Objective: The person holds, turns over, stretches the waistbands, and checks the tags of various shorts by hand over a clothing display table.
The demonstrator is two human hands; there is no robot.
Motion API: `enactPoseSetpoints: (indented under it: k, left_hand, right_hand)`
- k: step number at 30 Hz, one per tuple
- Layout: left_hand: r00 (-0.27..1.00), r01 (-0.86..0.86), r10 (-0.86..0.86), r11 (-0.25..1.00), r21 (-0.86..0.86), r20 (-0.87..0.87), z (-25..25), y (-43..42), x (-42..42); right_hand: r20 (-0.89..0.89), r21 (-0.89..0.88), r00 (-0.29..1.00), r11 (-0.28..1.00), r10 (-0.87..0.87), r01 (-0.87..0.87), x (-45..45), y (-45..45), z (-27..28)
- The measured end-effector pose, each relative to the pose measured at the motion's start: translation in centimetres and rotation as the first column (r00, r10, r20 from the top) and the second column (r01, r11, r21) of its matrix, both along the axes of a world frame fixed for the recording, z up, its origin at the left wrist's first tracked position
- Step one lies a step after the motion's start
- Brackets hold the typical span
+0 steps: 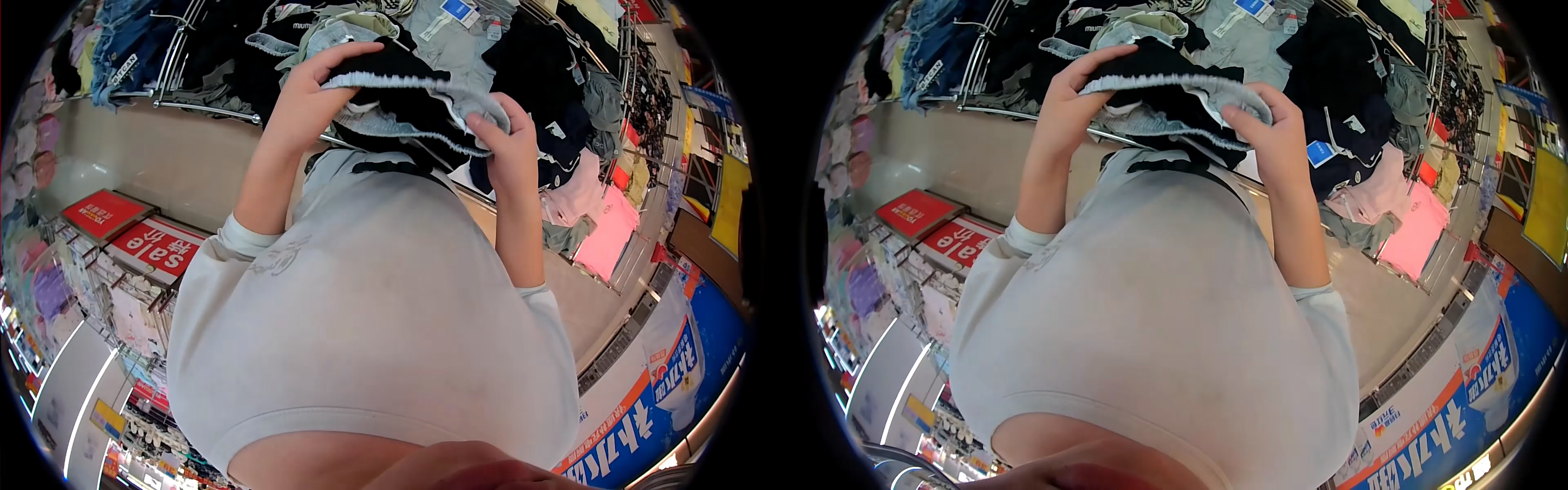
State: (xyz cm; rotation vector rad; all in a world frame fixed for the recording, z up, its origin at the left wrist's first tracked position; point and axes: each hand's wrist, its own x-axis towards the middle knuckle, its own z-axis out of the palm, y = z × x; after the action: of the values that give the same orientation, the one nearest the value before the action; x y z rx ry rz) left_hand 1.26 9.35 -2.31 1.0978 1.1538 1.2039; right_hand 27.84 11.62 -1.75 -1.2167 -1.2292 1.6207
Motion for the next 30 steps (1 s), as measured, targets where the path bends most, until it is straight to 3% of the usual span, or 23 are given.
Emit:
enactPoseSetpoints:
  k: [1,3,4,9,26,29,30]
  left_hand:
    - [1.0,-0.001,0.001,1.0,0.0,0.006,-0.2,0.2,-0.3]
    - [0.996,-0.085,0.084,0.983,0.164,0.014,-1.1,0.6,-0.9]
    - [0.987,-0.123,0.145,0.954,0.275,-0.063,-1.8,0.9,-0.9]
    - [0.976,-0.214,0.219,0.924,0.317,0.02,-2.3,1.3,-0.7]
    - [0.959,-0.276,0.22,0.874,0.4,0.181,-3.9,1.6,-2.3]
    - [0.939,-0.345,0.312,0.836,0.427,0.147,-4.0,2.0,-2.9]
    - [0.9,-0.422,0.429,0.804,0.419,0.081,-4.1,2.4,-3.4]
  right_hand:
    - [0.006,0.0,1.0,1.0,0.001,-0.001,-0.3,-0.2,0.1]
    - [0.287,0.392,0.95,0.92,-0.123,0.001,-0.9,-0.6,-0.1]
    - [0.321,0.468,0.934,0.883,-0.155,-0.015,-0.7,-0.7,-0.6]
    - [0.396,0.491,0.874,0.87,-0.281,0.057,-2.0,-2.0,-1.6]
    - [0.319,0.56,0.773,0.767,-0.549,0.314,-3.9,-4.1,-3.9]
    - [0.351,0.664,0.703,0.694,-0.618,0.278,-3.4,-3.7,-3.7]
    - [0.415,0.724,0.622,0.655,-0.664,0.215,-2.4,-3.2,-3.5]
